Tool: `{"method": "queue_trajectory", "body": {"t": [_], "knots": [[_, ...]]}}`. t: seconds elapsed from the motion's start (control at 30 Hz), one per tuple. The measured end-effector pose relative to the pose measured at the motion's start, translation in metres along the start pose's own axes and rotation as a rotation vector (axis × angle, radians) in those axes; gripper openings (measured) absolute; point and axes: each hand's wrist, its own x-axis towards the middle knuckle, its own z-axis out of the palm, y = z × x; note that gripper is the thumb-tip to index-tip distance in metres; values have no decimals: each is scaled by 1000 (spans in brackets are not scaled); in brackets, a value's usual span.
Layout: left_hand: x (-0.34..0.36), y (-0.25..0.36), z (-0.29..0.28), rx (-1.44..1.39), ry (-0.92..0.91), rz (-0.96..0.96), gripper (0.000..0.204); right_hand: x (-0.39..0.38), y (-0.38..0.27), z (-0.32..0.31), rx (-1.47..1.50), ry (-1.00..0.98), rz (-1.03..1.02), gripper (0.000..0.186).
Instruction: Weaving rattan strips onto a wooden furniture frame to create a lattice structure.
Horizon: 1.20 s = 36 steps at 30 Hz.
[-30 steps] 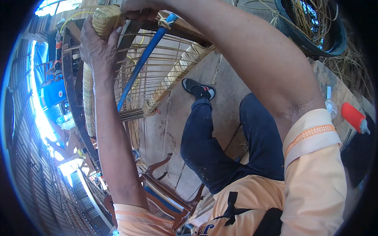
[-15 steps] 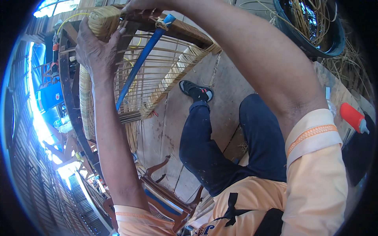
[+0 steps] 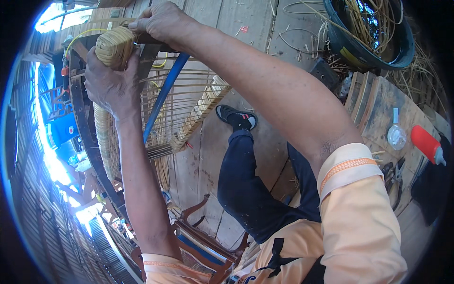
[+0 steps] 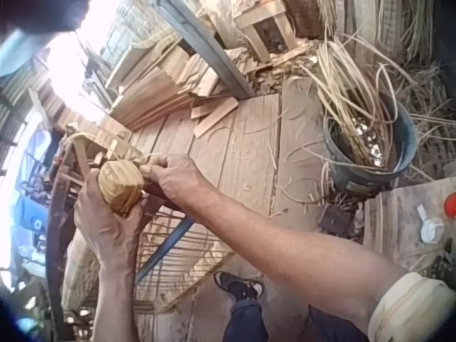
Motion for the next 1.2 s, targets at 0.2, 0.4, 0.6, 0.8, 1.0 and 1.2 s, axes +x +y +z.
{"method": "queue_trajectory", "body": {"t": [0.2, 0.4, 0.6, 0.8, 1.0, 1.2], "knots": [[-1, 4, -9, -5, 10, -5, 79, -5, -2, 5, -144, 14, -59, 10], [-10, 12, -28, -90, -60, 77, 90, -4, 3, -1, -287, 159, -146, 17], [-12, 0, -31, -118, -100, 129, 93, -8, 3, 6, -245, 160, -103, 20], [-9, 2, -32, -121, -155, 116, 93, -16, -7, 7, -223, 131, -47, 14], [-7, -3, -24, -118, -131, 163, 90, -16, -11, 0, -156, 55, 25, 14], [-11, -8, -21, -135, -126, 189, 86, -21, -11, 6, -90, 83, 39, 12]]}}
